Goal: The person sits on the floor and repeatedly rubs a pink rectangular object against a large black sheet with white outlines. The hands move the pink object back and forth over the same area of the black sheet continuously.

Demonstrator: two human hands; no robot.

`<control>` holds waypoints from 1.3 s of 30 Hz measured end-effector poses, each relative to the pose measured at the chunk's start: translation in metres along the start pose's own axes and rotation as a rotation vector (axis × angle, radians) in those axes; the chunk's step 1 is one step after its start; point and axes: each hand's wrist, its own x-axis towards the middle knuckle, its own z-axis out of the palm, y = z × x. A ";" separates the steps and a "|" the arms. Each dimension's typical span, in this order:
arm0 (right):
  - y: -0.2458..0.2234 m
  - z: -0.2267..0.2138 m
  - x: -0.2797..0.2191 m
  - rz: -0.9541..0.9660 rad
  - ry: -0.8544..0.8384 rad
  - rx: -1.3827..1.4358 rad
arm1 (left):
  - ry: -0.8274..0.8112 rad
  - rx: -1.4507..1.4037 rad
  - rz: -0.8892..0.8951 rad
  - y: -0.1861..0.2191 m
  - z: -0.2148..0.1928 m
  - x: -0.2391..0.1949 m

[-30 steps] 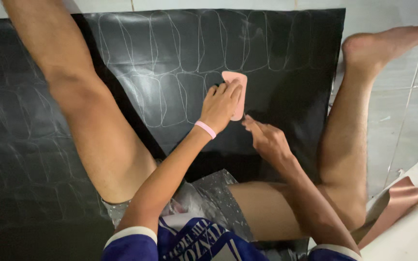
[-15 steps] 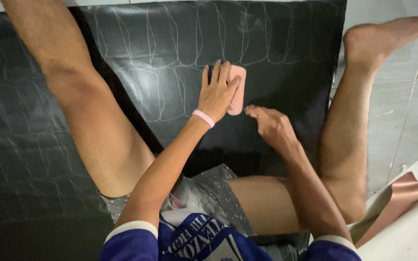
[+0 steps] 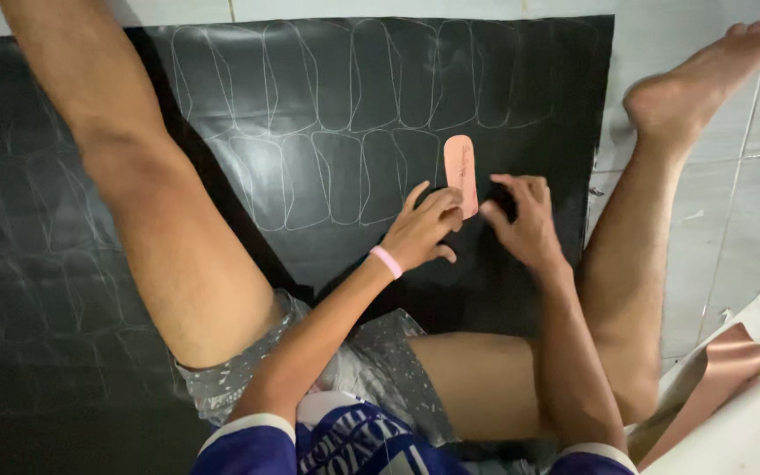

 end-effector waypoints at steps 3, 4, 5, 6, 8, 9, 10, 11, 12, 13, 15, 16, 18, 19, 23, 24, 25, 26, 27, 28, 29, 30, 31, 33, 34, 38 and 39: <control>-0.002 0.010 -0.005 0.079 -0.125 -0.010 | 0.190 -0.077 -0.073 -0.004 -0.001 -0.009; -0.002 0.012 -0.005 0.124 -0.157 -0.014 | 0.228 -0.039 -0.136 -0.009 -0.004 -0.008; -0.002 0.014 -0.004 0.128 -0.164 -0.028 | 0.271 0.002 -0.206 -0.014 -0.006 -0.007; -0.001 0.017 -0.003 0.132 -0.172 -0.043 | 0.315 0.044 -0.276 -0.019 -0.009 -0.005; 0.000 0.021 -0.002 0.142 -0.181 -0.069 | 0.261 0.052 -0.314 -0.029 -0.016 0.001; 0.002 0.022 -0.002 0.144 -0.183 -0.083 | 0.235 0.055 -0.330 -0.033 -0.018 0.005; 0.004 0.023 -0.001 0.146 -0.185 -0.098 | 0.209 0.064 -0.342 -0.034 -0.020 0.009; 0.005 0.025 -0.002 0.140 -0.180 -0.101 | 0.182 0.071 -0.358 -0.034 -0.021 0.011; 0.006 0.026 -0.002 0.134 -0.174 -0.104 | 0.155 0.078 -0.375 -0.034 -0.023 0.013; 0.008 0.028 -0.003 0.127 -0.169 -0.105 | 0.146 0.073 -0.383 -0.032 -0.024 0.013; 0.009 0.030 -0.004 0.140 -0.178 -0.118 | 0.130 0.063 -0.397 -0.030 -0.027 0.015; 0.010 0.031 -0.004 0.147 -0.182 -0.125 | 0.119 0.059 -0.406 -0.029 -0.028 0.017; 0.011 0.031 -0.006 0.152 -0.185 -0.125 | 0.098 0.050 -0.429 -0.026 -0.028 0.017; 0.012 0.031 -0.005 0.149 -0.185 -0.124 | 0.098 0.053 -0.430 -0.025 -0.029 0.018; 0.011 0.031 -0.003 0.147 -0.204 -0.140 | 0.106 0.059 -0.423 -0.027 -0.028 0.017; 0.012 0.032 -0.003 0.144 -0.209 -0.142 | 0.112 0.058 -0.418 -0.028 -0.028 0.017; 0.012 0.031 -0.003 0.142 -0.215 -0.143 | 0.112 0.058 -0.419 -0.028 -0.026 0.016; 0.012 0.031 -0.003 0.143 -0.211 -0.139 | 0.113 0.059 -0.420 -0.029 -0.025 0.016; 0.012 0.031 -0.004 0.144 -0.207 -0.134 | 0.112 0.059 -0.422 -0.029 -0.025 0.016; 0.012 0.031 -0.005 0.146 -0.203 -0.129 | 0.114 0.065 -0.417 -0.029 -0.024 0.016; 0.012 0.031 -0.004 0.150 -0.209 -0.132 | 0.116 0.071 -0.412 -0.028 -0.024 0.016; 0.012 0.031 -0.004 0.154 -0.215 -0.135 | 0.118 0.077 -0.407 -0.028 -0.025 0.017; 0.012 0.031 -0.004 0.157 -0.221 -0.137 | 0.119 0.075 -0.409 -0.027 -0.027 0.018; 0.012 0.031 -0.004 0.160 -0.220 -0.143 | 0.119 0.071 -0.413 -0.024 -0.030 0.019; 0.013 0.032 -0.004 0.161 -0.219 -0.146 | 0.107 0.067 -0.420 -0.023 -0.033 0.019; 0.017 0.034 -0.007 0.160 -0.195 -0.113 | 0.018 0.180 -0.409 -0.016 -0.035 0.025; 0.019 0.035 -0.007 0.171 -0.181 -0.087 | -0.014 0.241 -0.395 -0.013 -0.032 0.027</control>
